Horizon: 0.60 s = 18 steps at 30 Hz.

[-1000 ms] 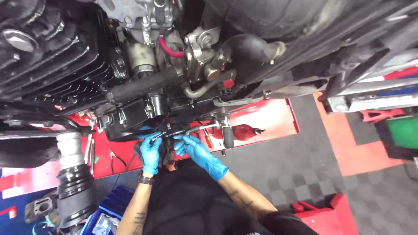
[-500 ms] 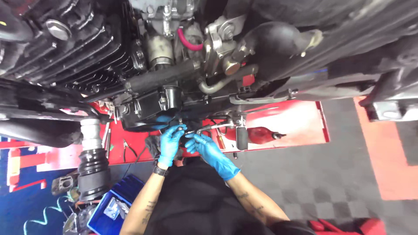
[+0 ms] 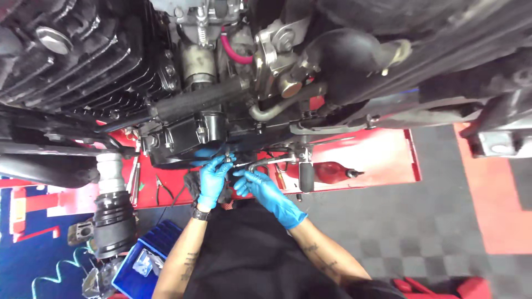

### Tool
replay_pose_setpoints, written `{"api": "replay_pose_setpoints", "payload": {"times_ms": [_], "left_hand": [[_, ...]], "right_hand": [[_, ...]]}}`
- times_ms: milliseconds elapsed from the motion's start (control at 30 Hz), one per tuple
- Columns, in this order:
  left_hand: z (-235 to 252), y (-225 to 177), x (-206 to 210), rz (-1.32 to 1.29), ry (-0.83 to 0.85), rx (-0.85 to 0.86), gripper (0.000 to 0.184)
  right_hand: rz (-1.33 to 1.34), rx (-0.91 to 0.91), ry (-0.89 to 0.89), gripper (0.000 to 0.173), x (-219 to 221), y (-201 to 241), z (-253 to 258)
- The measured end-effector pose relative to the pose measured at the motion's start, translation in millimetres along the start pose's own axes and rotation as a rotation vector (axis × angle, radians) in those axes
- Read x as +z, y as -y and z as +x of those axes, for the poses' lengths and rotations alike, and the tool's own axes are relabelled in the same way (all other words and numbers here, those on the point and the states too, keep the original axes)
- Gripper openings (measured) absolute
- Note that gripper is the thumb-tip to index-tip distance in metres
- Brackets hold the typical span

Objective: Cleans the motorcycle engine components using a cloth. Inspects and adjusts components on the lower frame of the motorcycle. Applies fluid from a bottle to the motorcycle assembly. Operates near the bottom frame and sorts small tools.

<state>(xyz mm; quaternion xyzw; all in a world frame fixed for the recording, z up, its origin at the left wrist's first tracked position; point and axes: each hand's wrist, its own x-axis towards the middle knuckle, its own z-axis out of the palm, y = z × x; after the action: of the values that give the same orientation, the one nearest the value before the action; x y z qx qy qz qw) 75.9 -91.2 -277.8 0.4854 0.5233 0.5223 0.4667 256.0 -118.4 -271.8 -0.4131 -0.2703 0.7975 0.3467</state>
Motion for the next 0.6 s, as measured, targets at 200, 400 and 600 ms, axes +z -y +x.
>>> {"api": "replay_pose_setpoints", "payload": {"times_ms": [200, 400, 600], "left_hand": [[1.8, -0.3, 1.6, -0.005, -0.034, -0.016, 0.019], [7.3, 3.7, 0.2, 0.067, -0.053, 0.021, 0.014], [8.6, 9.2, -2.1, 0.052, -0.047, 0.086, 0.013]], "right_hand": [[-0.001, 0.014, 0.007, 0.042, -2.0, 0.3, 1.1], [-0.006, 0.034, -0.003, 0.04, -2.8, 1.7, 0.8], [0.032, 0.033, 0.066, 0.04, -10.4, -5.7, 6.2]]}}
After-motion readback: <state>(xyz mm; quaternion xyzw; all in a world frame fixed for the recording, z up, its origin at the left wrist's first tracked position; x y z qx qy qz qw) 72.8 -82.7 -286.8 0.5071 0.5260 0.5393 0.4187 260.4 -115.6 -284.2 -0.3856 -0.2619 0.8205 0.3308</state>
